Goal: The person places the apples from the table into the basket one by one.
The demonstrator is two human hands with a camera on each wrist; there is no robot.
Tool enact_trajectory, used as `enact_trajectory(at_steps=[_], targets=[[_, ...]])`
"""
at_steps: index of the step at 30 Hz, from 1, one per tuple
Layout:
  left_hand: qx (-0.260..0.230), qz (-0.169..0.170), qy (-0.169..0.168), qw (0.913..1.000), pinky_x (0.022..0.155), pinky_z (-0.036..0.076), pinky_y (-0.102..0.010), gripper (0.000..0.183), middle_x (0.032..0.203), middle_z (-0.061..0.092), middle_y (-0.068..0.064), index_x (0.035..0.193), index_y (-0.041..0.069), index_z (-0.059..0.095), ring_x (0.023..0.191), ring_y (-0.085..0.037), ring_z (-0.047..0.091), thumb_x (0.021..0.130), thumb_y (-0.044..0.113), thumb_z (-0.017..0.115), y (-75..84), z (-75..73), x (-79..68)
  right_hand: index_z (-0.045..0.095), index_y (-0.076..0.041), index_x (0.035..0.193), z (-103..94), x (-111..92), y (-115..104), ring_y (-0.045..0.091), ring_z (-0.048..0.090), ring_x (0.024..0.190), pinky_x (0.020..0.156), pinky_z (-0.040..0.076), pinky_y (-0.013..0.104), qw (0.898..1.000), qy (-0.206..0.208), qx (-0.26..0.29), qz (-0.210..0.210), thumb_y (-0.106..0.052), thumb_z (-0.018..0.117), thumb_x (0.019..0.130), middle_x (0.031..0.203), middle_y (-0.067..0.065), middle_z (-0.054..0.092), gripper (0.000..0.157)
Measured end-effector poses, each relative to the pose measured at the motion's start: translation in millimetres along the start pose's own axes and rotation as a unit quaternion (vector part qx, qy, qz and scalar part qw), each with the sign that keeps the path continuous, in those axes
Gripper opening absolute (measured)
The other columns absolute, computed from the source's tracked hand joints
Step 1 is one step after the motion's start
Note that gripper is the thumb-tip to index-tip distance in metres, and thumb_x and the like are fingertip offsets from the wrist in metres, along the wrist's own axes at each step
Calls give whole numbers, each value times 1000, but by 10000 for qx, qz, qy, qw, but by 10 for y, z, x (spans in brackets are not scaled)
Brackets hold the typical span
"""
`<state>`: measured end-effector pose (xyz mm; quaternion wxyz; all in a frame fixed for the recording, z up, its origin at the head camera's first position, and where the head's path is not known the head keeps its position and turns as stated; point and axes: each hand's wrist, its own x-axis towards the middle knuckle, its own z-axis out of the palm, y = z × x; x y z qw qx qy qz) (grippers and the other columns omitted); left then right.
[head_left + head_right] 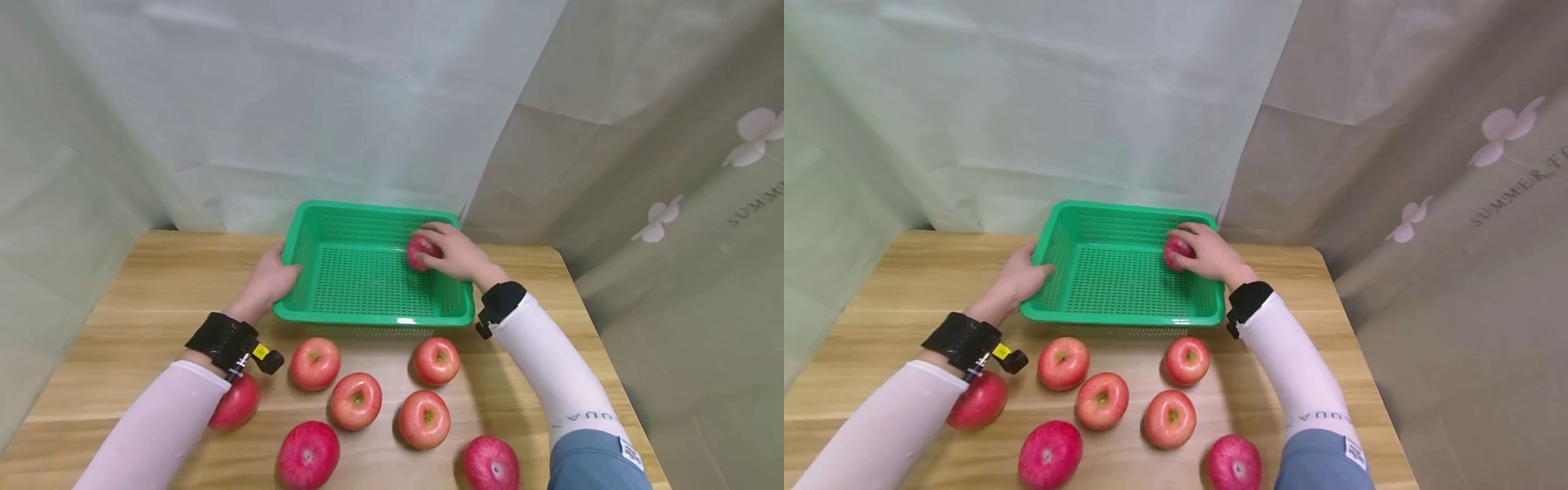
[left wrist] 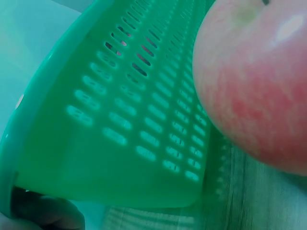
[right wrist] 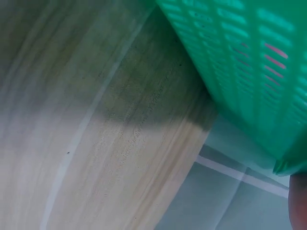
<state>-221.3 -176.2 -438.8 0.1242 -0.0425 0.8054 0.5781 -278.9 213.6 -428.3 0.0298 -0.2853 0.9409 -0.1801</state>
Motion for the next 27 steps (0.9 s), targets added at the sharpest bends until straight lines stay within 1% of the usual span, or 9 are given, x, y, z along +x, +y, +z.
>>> enact_trajectory(at_steps=[4, 8, 12, 16, 19, 23, 27], targets=[[110, 54, 49, 9999, 85, 63, -52, 68, 143, 49, -34, 165, -5, 22, 113, -43, 63, 102, 0, 47, 4, -38, -8, 58, -20, 155, -25, -58, -46, 35, 42, 148, 114, 46, 54, 9999, -60, 46, -118, -39, 65, 106, 163, 13, 44, 54], [99, 75, 62, 9999, 82, 64, -50, 70, 141, 50, -34, 165, -5, 23, 109, -42, 64, 99, -1, 46, 28, -53, -16, 58, -19, 155, -42, -118, -69, 35, 43, 147, 113, 46, 55, 9997, 15, 53, -225, -37, 67, 105, 161, 13, 45, 54], [120, 123, 70, 9998, 84, 63, -52, 68, 140, 50, -34, 163, -8, 25, 110, -43, 64, 98, -1, 46, 53, -55, -24, 59, -15, 155, -47, -182, -93, 36, 45, 146, 116, 44, 56, 9994, 110, -65, -330, -37, 67, 105, 160, 16, 47, 54], [163, 192, 54, 9997, 84, 64, -51, 65, 139, 51, -35, 160, -10, 28, 109, -44, 65, 98, -2, 46, 43, -53, -15, 59, -16, 154, -27, -263, -100, 36, 44, 148, 118, 42, 55, 9993, 123, -69, -341, -39, 66, 106, 161, 16, 46, 54], [186, 211, 20, 9996, 83, 64, -50, 66, 139, 51, -35, 160, -10, 28, 109, -44, 65, 98, -2, 46, 28, -55, 0, 59, -17, 155, -5, -329, -87, 36, 42, 149, 119, 40, 55, 9992, 156, 1, -363, -39, 66, 107, 162, 15, 45, 53], [229, 201, -6, 9995, 84, 64, -51, 66, 139, 51, -34, 161, -9, 27, 109, -44, 65, 98, -2, 46, 35, -54, 19, 59, -15, 155, -15, -421, -94, 37, 41, 150, 121, 38, 56, 9987, 242, 96, -449, -37, 67, 106, 162, 16, 45, 54], [248, 215, -46, 9994, 84, 64, -51, 67, 140, 50, -34, 162, -8, 26, 110, -44, 65, 98, -2, 46, 50, -54, 29, 59, -15, 154, -41, -512, -121, 37, 41, 150, 121, 38, 56, 9984, 242, 43, -500, -38, 66, 106, 163, 16, 45, 54]])
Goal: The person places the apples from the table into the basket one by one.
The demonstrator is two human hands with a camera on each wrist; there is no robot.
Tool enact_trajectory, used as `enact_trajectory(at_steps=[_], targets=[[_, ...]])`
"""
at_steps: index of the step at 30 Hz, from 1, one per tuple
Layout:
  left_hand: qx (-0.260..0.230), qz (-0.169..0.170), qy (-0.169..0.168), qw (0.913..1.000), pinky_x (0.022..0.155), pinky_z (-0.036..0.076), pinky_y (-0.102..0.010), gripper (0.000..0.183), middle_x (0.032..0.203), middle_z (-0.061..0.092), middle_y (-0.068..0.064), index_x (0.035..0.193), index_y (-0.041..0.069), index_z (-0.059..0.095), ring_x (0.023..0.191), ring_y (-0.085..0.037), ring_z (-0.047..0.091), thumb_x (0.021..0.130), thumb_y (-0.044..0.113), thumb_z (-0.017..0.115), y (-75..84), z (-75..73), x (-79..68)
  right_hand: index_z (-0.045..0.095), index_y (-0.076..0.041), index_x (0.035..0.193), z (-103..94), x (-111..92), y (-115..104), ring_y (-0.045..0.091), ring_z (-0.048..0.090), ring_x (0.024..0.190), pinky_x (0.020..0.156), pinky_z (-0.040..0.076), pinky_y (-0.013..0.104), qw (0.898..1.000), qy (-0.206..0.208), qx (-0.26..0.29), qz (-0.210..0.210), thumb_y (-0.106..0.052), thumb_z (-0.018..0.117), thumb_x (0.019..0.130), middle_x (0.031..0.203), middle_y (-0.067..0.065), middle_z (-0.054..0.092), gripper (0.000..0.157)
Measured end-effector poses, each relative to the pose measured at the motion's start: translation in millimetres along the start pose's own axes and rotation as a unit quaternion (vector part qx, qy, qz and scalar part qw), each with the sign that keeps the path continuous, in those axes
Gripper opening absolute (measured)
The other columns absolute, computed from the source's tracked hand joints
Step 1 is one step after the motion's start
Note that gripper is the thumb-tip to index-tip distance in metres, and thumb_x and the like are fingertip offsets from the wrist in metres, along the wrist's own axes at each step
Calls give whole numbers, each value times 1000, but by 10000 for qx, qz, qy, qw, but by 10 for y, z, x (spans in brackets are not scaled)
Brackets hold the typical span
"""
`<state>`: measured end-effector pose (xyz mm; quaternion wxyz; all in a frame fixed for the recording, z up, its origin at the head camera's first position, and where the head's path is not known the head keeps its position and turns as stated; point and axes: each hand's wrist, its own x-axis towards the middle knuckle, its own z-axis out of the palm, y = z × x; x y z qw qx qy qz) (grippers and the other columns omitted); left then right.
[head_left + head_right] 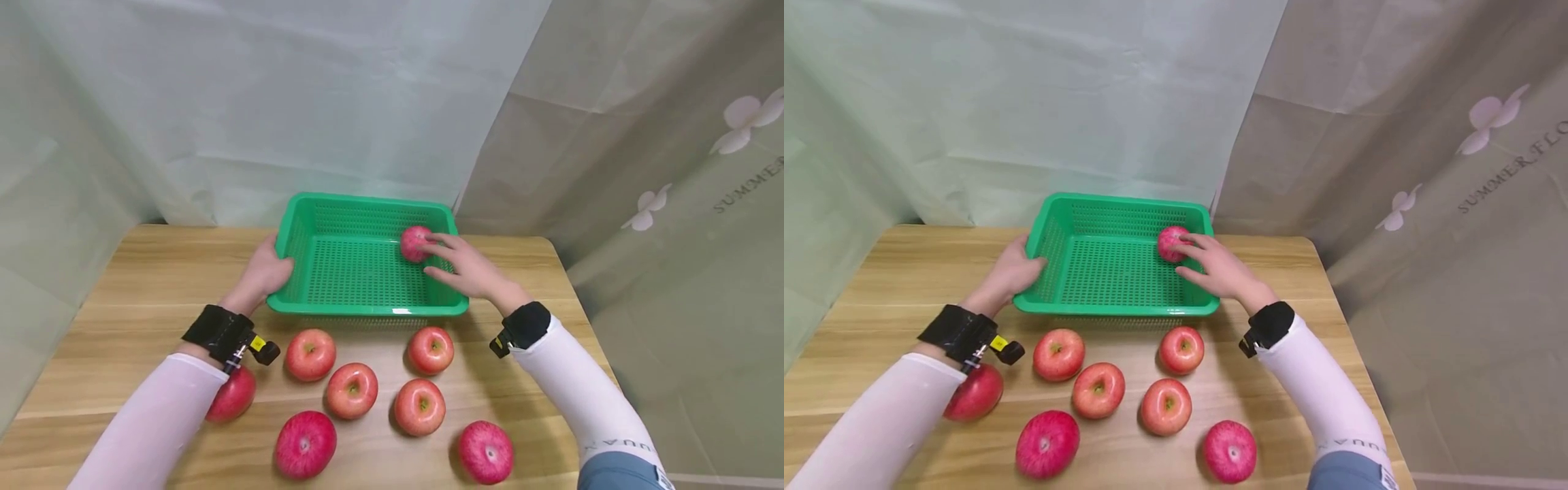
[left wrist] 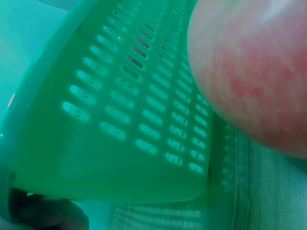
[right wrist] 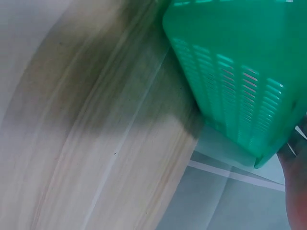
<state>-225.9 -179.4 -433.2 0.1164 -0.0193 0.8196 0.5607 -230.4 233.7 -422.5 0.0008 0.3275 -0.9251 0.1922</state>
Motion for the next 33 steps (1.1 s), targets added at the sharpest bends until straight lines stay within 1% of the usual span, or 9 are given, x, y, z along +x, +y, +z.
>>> enact_trajectory(at_steps=[7, 12, 17, 20, 24, 28, 33], targets=[[77, 13, -88, 9999, 82, 64, -50, 68, 141, 49, -34, 163, -6, 22, 111, -45, 64, 99, -1, 46, 10, 0, 8, 59, -16, 154, -82, -152, -65, 37, 40, 151, 121, 38, 58, 10000, -72, 27, -42, -39, 65, 107, 163, 14, 44, 52], [102, 8, -90, 9999, 84, 63, -52, 69, 141, 48, -34, 163, -7, 23, 112, -45, 63, 98, -1, 45, 19, -4, 15, 58, -17, 154, -144, -296, -134, 37, 40, 150, 120, 38, 58, 9999, -59, 98, -9, -36, 67, 106, 163, 14, 44, 53], [174, 6, -65, 9998, 84, 63, -53, 69, 142, 48, -34, 164, -7, 22, 111, -44, 63, 99, 0, 45, 13, -8, 22, 57, -19, 156, -153, -498, -148, 36, 42, 150, 118, 41, 59, 9999, -39, 29, 105, -37, 68, 105, 163, 11, 45, 55], [207, 26, -85, 9997, 83, 64, -52, 70, 143, 48, -35, 165, -6, 19, 110, -44, 64, 100, 0, 44, -1, -17, 28, 56, -20, 156, -151, -618, -137, 36, 42, 150, 119, 41, 58, 9999, -5, 6, 149, -38, 69, 105, 164, 10, 45, 56], [230, 56, -93, 9997, 81, 64, -51, 71, 144, 47, -35, 166, -5, 18, 110, -44, 65, 100, 0, 44, -13, -23, 35, 57, -19, 156, -151, -769, -131, 37, 43, 149, 119, 40, 59, 9998, 112, 24, 141, -36, 70, 105, 164, 12, 45, 56], [239, 80, -80, 9997, 82, 64, -52, 71, 143, 49, -35, 166, -5, 18, 110, -45, 65, 100, 0, 45, -12, -18, 35, 57, -19, 156, -150, -922, -159, 37, 44, 148, 117, 42, 60, 9997, 175, 17, 186, -36, 71, 104, 164, 12, 45, 57], [244, 88, -87, 9996, 83, 64, -53, 68, 140, 50, -34, 164, -6, 22, 110, -46, 65, 100, -1, 44, 2, -13, 14, 57, -22, 156, -130, -1116, -215, 35, 46, 148, 114, 46, 60, 9994, 114, 12, 341, -38, 72, 103, 162, 11, 48, 57]])
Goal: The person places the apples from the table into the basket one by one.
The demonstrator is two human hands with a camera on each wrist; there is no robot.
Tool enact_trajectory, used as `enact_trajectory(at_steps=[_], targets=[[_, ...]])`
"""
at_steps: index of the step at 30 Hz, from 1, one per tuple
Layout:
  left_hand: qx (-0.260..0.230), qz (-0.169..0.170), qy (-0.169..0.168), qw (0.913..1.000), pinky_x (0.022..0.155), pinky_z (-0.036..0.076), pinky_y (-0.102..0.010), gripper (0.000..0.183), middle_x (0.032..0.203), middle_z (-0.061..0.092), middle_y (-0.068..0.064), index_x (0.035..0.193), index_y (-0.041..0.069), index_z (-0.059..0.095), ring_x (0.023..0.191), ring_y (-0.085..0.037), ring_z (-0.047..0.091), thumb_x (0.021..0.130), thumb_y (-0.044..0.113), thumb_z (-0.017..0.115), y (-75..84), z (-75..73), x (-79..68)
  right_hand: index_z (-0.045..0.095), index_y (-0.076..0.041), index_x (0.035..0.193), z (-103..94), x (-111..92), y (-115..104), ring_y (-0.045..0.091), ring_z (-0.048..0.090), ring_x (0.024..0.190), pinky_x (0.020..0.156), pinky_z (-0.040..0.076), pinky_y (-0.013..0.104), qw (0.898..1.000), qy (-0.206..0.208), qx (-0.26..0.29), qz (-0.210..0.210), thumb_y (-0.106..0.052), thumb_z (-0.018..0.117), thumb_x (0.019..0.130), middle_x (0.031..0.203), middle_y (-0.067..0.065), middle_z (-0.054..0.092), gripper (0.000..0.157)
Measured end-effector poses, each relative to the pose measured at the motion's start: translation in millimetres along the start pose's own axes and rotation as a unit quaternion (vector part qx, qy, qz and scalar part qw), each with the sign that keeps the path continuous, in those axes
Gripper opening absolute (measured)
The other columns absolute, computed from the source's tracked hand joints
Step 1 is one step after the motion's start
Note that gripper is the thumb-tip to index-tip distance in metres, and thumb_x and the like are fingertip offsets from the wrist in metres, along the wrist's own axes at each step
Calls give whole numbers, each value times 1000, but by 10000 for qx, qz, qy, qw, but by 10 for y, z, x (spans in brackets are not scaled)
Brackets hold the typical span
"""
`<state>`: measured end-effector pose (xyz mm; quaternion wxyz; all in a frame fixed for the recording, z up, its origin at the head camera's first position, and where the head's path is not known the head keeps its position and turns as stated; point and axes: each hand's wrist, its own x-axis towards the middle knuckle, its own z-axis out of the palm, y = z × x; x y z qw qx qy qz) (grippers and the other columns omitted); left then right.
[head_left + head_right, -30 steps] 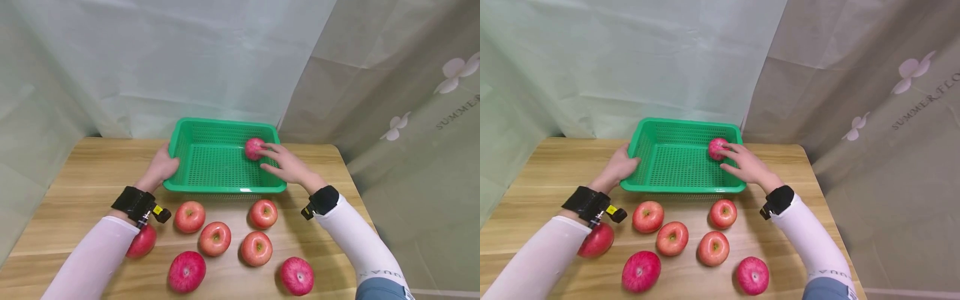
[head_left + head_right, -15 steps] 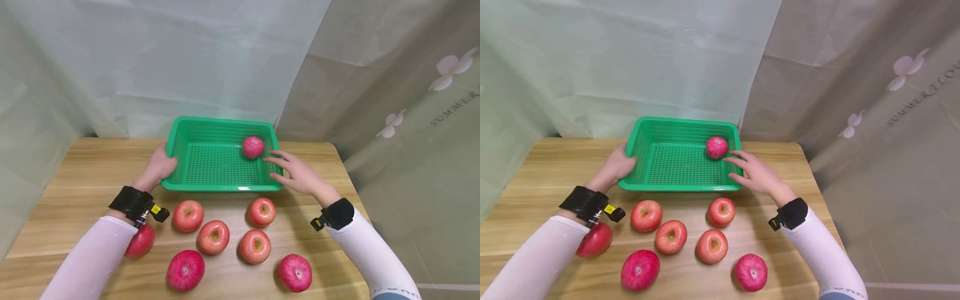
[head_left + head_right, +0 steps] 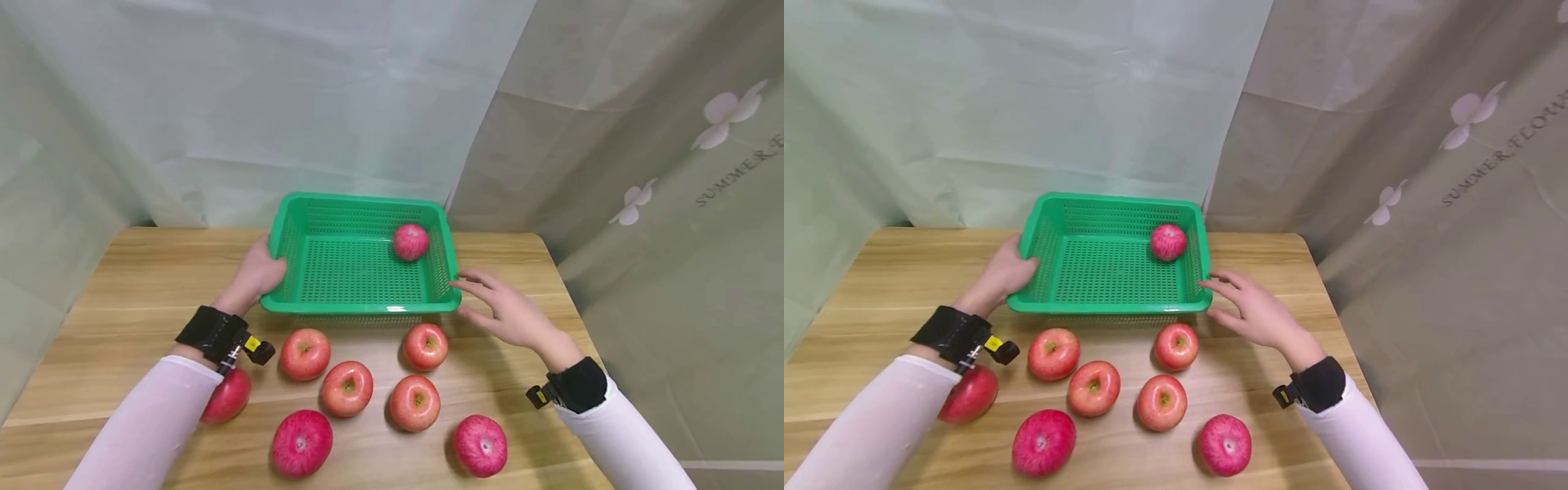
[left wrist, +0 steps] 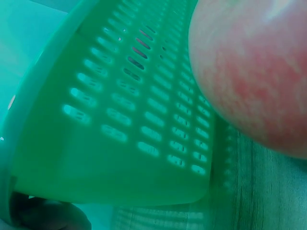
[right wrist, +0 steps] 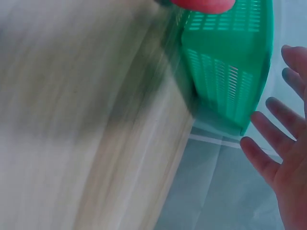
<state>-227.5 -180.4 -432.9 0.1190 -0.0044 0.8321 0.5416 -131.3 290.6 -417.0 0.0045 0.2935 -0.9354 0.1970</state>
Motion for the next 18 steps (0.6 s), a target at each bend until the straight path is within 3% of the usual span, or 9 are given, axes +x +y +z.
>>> enact_trajectory(at_steps=[9, 14, 18], targets=[[82, 6, 62, 9999, 81, 64, -51, 65, 140, 50, -35, 162, -8, 25, 110, -45, 64, 100, 1, 44, -9, -17, -13, 54, -21, 159, 99, -270, -44, 33, 50, 145, 113, 48, 58, 9997, -117, 91, 190, -34, 75, 102, 158, 9, 53, 62], [82, -25, 46, 10000, 81, 64, -50, 65, 141, 50, -35, 162, -8, 26, 110, -45, 64, 100, 0, 45, -18, -13, -6, 45, -19, 163, 154, -388, -57, 33, 50, 146, 113, 48, 58, 9994, 92, 138, 297, -33, 74, 102, 160, 7, 51, 69], [90, -14, 47, 9999, 82, 63, -51, 64, 141, 50, -35, 161, -9, 26, 111, -45, 64, 100, 1, 45, -12, 5, 5, 41, -19, 166, 171, -490, -81, 30, 60, 136, 107, 53, 57, 9989, 238, 247, 332, -28, 77, 101, 155, 7, 57, 75]])
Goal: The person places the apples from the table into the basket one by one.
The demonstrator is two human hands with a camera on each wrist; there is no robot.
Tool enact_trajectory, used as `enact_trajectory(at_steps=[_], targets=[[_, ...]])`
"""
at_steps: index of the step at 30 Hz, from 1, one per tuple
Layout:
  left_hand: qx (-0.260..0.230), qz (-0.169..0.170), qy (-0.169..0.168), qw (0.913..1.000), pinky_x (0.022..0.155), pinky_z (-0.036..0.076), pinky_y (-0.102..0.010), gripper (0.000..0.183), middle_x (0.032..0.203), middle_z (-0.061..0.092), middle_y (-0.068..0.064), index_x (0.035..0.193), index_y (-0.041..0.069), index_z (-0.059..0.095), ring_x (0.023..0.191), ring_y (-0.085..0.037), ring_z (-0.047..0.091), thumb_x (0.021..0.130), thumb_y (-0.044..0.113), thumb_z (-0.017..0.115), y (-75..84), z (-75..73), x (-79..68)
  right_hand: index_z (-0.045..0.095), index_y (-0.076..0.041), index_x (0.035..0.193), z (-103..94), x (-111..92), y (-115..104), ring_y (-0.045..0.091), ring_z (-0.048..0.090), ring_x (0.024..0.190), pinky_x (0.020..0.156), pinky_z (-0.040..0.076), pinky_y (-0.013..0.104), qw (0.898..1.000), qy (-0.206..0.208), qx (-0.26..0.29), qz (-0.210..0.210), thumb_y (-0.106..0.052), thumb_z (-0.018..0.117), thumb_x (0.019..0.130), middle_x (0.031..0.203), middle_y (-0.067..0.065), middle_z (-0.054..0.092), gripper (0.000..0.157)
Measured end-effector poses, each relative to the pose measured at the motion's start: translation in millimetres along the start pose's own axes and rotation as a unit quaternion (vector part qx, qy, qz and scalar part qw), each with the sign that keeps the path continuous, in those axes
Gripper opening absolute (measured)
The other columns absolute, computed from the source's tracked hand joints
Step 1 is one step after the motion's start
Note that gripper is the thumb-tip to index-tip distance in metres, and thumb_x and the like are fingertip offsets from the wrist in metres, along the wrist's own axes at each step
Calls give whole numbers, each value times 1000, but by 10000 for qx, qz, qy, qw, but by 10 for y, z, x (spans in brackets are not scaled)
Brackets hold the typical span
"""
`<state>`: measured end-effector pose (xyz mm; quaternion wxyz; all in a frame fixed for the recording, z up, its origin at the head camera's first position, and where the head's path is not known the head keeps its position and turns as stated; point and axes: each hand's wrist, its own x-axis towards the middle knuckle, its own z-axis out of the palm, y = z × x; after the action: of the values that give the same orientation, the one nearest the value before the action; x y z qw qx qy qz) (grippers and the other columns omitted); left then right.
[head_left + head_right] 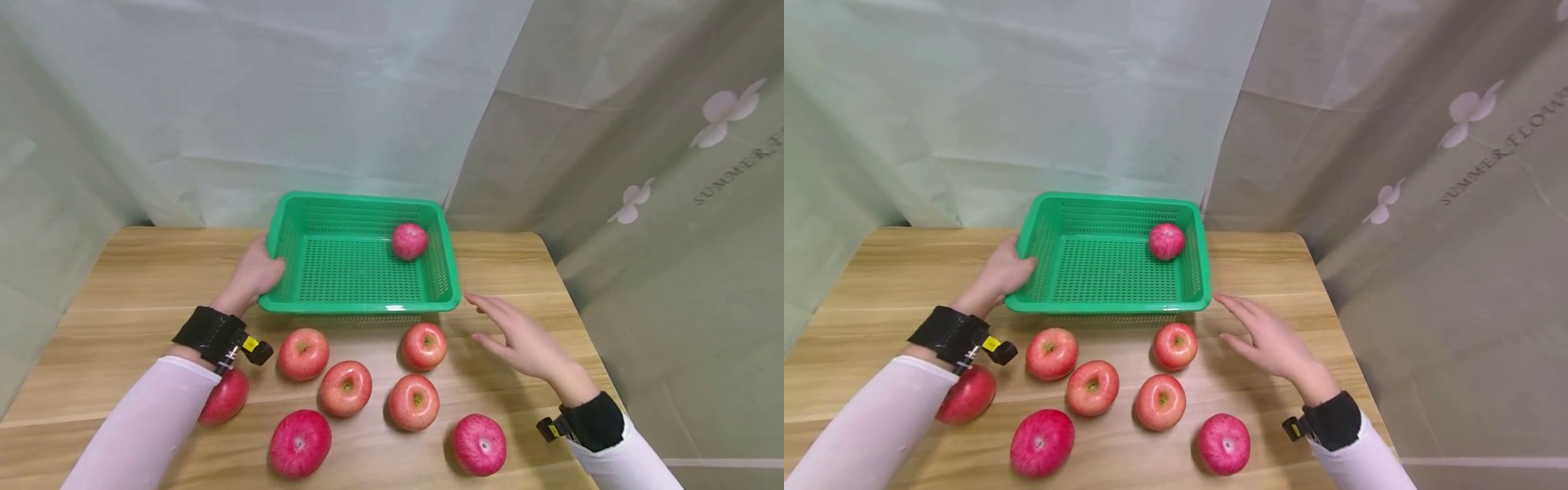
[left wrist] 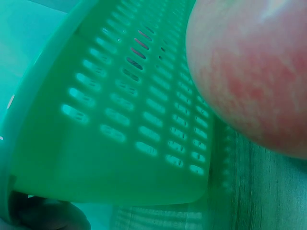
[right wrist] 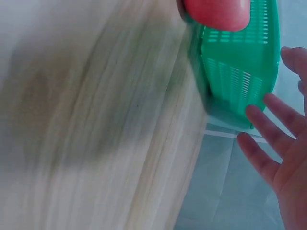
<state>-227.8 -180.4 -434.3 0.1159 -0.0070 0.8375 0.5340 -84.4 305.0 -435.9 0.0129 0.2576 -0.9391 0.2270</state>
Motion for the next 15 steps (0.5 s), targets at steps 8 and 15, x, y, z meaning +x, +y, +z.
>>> enact_trajectory(at_steps=[8, 15], targets=[[-29, -27, -27, 10000, 86, 62, -56, 65, 142, 49, -35, 163, -7, 23, 113, -46, 63, 102, 1, 44, -9, 0, -4, 36, -22, 167, 58, -255, -64, 20, 67, 125, 100, 59, 49, 9995, -55, 98, 287, -28, 79, 99, 144, -1, 66, 80], [-40, -54, -15, 10000, 84, 63, -54, 67, 143, 49, -35, 165, -5, 20, 113, -47, 64, 102, 3, 44, -1, 5, -7, 60, -23, 149, 78, -567, -262, 20, 62, 131, 105, 55, 50, 9973, -535, -142, 486, -38, 79, 98, 144, -8, 64, 56]])
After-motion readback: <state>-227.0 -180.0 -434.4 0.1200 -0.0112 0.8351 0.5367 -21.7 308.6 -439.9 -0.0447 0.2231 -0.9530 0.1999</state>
